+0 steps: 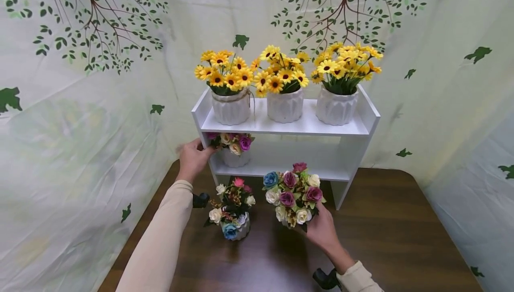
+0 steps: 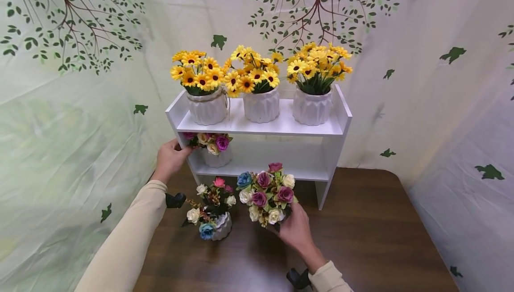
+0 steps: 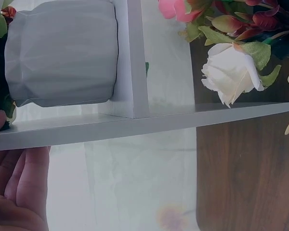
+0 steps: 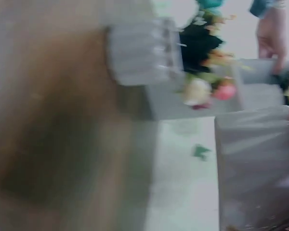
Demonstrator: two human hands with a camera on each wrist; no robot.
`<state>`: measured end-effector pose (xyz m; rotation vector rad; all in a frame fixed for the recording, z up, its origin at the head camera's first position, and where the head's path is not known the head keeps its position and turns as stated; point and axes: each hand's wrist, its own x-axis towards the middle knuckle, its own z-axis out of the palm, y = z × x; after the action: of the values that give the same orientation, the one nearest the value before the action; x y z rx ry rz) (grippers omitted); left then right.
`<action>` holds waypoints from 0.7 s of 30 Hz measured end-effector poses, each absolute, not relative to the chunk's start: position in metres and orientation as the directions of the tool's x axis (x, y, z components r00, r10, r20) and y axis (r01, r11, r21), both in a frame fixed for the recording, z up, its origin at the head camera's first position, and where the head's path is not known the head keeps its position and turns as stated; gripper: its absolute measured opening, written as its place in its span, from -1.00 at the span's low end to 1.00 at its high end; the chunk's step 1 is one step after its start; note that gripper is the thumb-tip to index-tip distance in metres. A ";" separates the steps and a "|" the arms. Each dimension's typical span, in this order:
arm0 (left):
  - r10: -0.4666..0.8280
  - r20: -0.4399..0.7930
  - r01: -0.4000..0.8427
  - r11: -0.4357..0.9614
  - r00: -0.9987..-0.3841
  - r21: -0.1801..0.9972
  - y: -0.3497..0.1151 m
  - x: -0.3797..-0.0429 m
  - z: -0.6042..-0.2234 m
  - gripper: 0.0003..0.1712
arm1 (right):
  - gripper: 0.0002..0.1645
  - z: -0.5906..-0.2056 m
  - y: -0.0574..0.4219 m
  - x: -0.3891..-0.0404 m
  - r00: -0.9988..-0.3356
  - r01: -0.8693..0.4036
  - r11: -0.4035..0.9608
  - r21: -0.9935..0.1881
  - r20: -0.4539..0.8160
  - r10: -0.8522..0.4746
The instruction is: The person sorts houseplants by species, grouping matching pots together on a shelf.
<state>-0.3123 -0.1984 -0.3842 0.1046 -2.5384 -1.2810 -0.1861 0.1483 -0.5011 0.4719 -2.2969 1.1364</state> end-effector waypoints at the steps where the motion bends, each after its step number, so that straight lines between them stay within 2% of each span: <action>1: -0.195 0.228 0.068 0.601 -0.954 0.797 -0.199 -0.312 -0.384 -0.58 | 0.08 -0.493 0.150 -0.189 -0.806 -0.518 0.580 -0.629 0.586 -0.084; 5: -0.193 0.231 0.072 0.600 -0.954 0.797 -0.199 -0.313 -0.384 -0.58 | 0.09 -0.464 0.153 -0.203 -0.842 -0.489 0.562 -0.667 0.530 -0.103; 11: -0.193 0.235 0.070 0.611 -0.953 0.788 -0.200 -0.314 -0.386 -0.58 | 0.04 -0.438 0.148 -0.229 -0.912 -0.361 0.584 -0.727 0.407 -0.056; 16: -0.197 0.235 0.067 0.615 -0.952 0.786 -0.200 -0.314 -0.386 -0.58 | 0.08 -0.430 0.137 -0.252 -0.921 -0.344 0.587 -0.733 0.386 -0.057; 21: -0.198 0.244 0.073 0.617 -0.950 0.784 -0.199 -0.314 -0.386 -0.60 | 0.01 -0.427 0.127 -0.265 -0.932 -0.317 0.568 -0.759 0.361 -0.037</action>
<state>-0.3138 -0.1991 -0.3861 0.1009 -2.5375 -1.2502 -0.2649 0.1266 -0.4270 0.2915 -2.4992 1.2990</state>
